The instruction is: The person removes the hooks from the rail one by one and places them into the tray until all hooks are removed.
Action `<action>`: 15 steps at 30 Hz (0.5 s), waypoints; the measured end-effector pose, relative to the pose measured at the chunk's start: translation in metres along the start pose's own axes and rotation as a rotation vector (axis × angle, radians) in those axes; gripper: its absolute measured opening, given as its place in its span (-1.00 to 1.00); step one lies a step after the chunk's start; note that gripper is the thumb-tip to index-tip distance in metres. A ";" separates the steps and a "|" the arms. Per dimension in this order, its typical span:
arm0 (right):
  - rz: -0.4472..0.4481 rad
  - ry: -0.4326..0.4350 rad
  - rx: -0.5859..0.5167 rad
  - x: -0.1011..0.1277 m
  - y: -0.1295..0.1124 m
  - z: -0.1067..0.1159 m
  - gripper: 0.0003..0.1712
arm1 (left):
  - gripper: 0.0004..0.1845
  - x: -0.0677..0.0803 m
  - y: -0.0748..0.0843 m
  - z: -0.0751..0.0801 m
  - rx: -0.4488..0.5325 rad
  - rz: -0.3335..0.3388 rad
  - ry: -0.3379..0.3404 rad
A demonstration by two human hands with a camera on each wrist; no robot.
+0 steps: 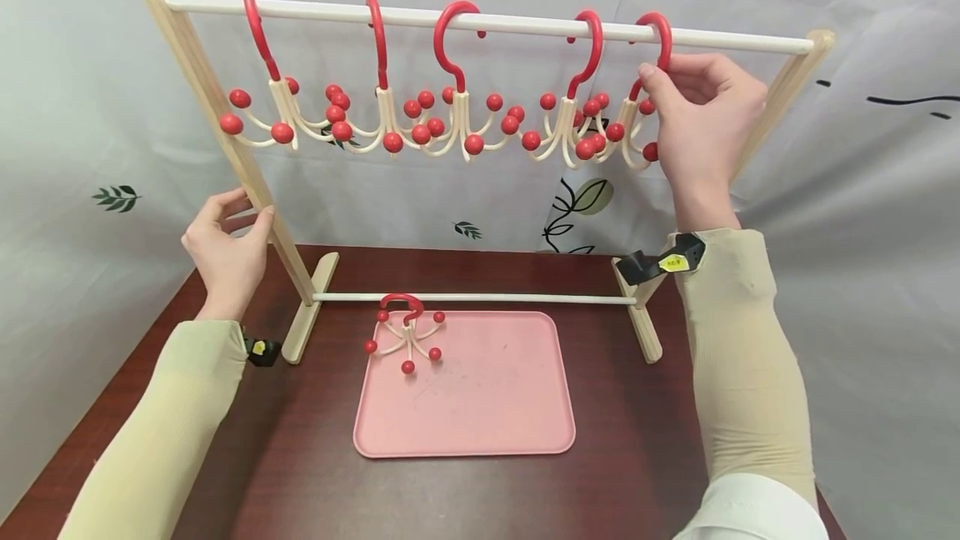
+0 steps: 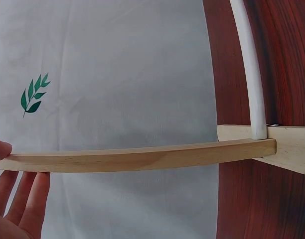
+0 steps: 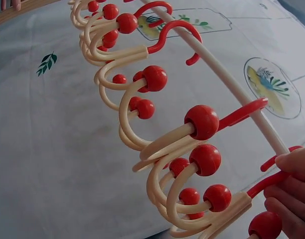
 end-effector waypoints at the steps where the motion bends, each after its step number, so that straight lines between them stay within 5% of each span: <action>1: 0.011 0.003 -0.013 -0.001 0.000 0.000 -0.73 | -0.69 0.000 0.000 0.000 -0.001 -0.004 0.000; 15: 0.040 0.062 -0.033 -0.009 -0.016 0.013 -0.71 | -0.70 0.001 0.003 0.003 -0.010 -0.012 0.015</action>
Point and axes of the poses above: each hand's wrist, its own x-axis away from the middle knuckle, its own z-axis out of the back of the hand, y = z × x, the point moved 8 cm from there along -x, towards the middle knuckle, and after that the axes turned 11 degrees about y, right-handed, at the moved point
